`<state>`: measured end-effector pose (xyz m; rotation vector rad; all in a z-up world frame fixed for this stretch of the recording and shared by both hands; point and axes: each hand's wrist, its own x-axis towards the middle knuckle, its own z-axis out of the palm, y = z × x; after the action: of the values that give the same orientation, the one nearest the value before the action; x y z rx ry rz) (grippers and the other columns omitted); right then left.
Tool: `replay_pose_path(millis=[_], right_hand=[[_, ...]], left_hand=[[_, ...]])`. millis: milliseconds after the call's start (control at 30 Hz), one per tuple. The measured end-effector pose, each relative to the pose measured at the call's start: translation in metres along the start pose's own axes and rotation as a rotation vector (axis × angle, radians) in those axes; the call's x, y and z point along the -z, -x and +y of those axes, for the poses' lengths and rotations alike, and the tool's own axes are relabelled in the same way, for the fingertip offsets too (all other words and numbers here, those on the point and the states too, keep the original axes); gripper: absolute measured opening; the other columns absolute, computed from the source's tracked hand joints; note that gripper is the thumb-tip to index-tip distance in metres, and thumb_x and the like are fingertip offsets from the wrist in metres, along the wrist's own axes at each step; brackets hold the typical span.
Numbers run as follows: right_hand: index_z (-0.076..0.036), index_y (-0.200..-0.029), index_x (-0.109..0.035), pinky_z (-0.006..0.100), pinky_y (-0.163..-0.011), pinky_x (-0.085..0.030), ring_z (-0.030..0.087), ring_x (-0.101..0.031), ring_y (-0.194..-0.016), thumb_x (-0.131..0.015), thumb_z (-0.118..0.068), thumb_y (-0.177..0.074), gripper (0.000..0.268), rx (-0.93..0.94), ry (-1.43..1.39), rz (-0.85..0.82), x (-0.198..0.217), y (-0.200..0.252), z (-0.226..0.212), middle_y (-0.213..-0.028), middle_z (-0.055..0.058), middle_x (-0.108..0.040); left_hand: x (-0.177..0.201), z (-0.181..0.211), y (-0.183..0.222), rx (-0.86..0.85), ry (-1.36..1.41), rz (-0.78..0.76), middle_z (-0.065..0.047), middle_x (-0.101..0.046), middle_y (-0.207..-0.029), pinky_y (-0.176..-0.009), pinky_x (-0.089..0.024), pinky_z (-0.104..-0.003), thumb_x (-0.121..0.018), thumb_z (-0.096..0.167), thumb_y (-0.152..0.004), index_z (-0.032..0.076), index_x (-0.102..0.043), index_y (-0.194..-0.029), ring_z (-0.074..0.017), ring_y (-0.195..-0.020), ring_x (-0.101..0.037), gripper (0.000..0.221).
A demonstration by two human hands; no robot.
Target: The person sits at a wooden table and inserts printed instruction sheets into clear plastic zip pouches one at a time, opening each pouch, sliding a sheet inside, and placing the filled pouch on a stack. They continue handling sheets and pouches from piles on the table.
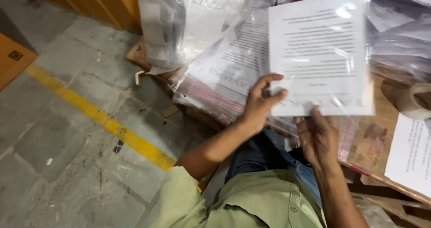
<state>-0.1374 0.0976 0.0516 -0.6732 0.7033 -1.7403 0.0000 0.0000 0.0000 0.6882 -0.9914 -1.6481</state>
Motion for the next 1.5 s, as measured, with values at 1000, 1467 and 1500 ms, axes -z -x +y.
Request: replay_pose_path(millis=[1000,1467,1500], right_hand=[[-0.003,-0.142,-0.051,0.029,-0.096,-0.056,0.016,-0.068,-0.11,-0.063,-0.019,-0.097,0.05,-0.584,0.708,-0.461,0.025,0.043,0.056,-0.125,0.013,-0.072],[-0.007,-0.136,-0.059,0.031,-0.09,-0.059,0.016,-0.074,-0.106,-0.065,-0.017,-0.096,0.041,-0.398,0.925,-0.439,0.021,0.064,0.014,-0.116,0.007,-0.079],[-0.006,-0.132,-0.064,0.032,-0.088,-0.06,0.017,-0.076,-0.104,-0.067,-0.015,-0.097,0.037,-0.282,0.973,-0.441,0.027,0.073,0.001,-0.112,0.008,-0.08]], left_hand=[[0.116,0.099,-0.09,0.351,-0.962,-0.208,-0.016,-0.073,-0.113,-0.063,-0.056,-0.033,-0.065,0.014,-0.095,0.018,-0.05,-0.151,-0.0193,-0.079,-0.067,0.058],[0.193,0.056,-0.101,-0.314,-1.966,0.351,-0.024,-0.067,-0.123,-0.099,-0.045,-0.061,-0.071,0.036,-0.098,0.016,-0.073,-0.126,-0.0443,-0.123,-0.057,0.034],[0.195,0.042,-0.098,-0.631,-2.067,0.412,-0.028,-0.065,-0.127,-0.102,-0.041,-0.063,-0.074,0.039,-0.098,0.015,-0.075,-0.122,-0.0484,-0.127,-0.053,0.034]])
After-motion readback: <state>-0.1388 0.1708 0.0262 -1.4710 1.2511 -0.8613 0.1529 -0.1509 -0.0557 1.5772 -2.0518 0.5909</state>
